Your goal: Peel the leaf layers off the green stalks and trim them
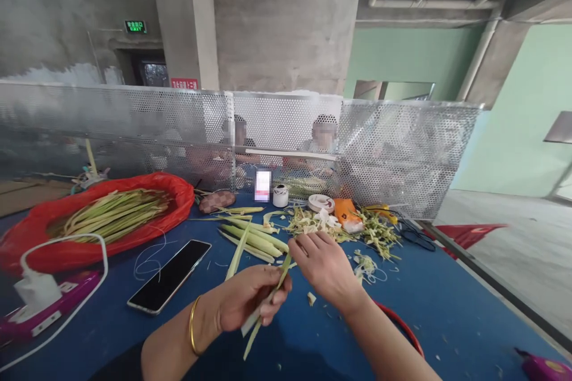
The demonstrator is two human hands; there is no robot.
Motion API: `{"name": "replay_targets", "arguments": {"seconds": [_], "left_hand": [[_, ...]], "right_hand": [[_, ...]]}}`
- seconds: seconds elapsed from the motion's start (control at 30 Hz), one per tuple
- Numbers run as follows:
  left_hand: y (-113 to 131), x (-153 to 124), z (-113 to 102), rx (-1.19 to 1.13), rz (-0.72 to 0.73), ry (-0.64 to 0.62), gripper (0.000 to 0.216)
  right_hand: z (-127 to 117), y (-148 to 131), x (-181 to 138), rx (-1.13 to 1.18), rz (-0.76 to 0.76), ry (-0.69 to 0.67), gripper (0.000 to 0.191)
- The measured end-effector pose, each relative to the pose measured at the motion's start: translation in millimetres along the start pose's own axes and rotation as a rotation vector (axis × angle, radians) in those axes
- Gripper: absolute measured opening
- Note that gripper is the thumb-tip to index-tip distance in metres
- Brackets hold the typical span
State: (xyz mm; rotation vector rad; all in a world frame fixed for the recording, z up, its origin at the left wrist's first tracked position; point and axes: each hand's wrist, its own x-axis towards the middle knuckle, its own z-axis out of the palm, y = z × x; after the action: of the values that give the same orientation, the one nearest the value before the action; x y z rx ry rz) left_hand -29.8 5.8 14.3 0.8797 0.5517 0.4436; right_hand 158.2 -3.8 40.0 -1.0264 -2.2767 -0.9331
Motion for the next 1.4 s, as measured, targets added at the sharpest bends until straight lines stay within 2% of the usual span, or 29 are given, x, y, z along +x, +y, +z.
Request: {"name": "replay_targets", "arguments": {"seconds": [0.07, 0.13, 0.23, 0.3, 0.4, 0.47, 0.53, 0.63, 0.77, 1.03, 1.13, 1.23, 1.4], "left_hand": [[-1.2, 3.9, -2.4, -0.083, 0.010, 0.097, 0.022], [1.0, 6.8, -4.7, -0.192, 0.074, 0.203, 0.018], [7.3, 8.4, -6.5, -0.359, 0.171, 0.294, 0.016], [10.2, 8.5, -6.2, -0.434, 0.247, 0.334, 0.017], [9.1, 9.2, -3.6, -0.473, 0.344, 0.378, 0.018], [5.8, 10.3, -1.3, -0.465, 0.395, 0.390, 0.018], [2.1, 11.6, 0.8, -0.445, 0.425, 0.391, 0.017], [-2.1, 13.1, 3.2, -0.422, 0.434, 0.383, 0.017], [-6.5, 15.2, 5.6, -0.408, 0.421, 0.376, 0.016], [-16.4, 19.9, 7.0, -0.357, 0.507, 0.434, 0.013], [-20.3, 22.1, 7.4, -0.319, 0.533, 0.454, 0.012], [-22.4, 23.1, 8.6, -0.313, 0.517, 0.453, 0.012], [-16.8, 19.1, 10.1, -0.408, 0.428, 0.393, 0.022]], "right_hand": [[8.3, 2.8, -5.5, 0.024, 0.182, 0.036, 0.026], [14.2, 6.0, -10.4, 0.122, 0.454, 0.087, 0.030], [18.5, 1.2, -16.6, 0.518, 0.812, 0.083, 0.026], [18.6, -13.1, -19.5, 0.898, 0.948, -0.047, 0.027], [14.7, -45.5, -21.4, 1.431, 0.993, -0.398, 0.036], [10.6, -65.2, -21.1, 1.608, 1.068, -0.489, 0.034], [7.4, -77.5, -20.4, 1.706, 1.141, -0.479, 0.032], [6.8, -82.3, -20.6, 1.768, 1.229, -0.413, 0.029], [9.7, -81.2, -22.7, 1.790, 1.273, -0.357, 0.026], [13.7, -90.0, -22.4, 1.667, 1.181, -0.359, 0.045], [19.5, -91.9, -26.3, 1.569, 1.139, -0.383, 0.045], [23.7, -92.8, -30.0, 1.485, 1.128, -0.390, 0.042], [22.2, -89.6, -29.1, 1.579, 1.190, -0.400, 0.042]]}}
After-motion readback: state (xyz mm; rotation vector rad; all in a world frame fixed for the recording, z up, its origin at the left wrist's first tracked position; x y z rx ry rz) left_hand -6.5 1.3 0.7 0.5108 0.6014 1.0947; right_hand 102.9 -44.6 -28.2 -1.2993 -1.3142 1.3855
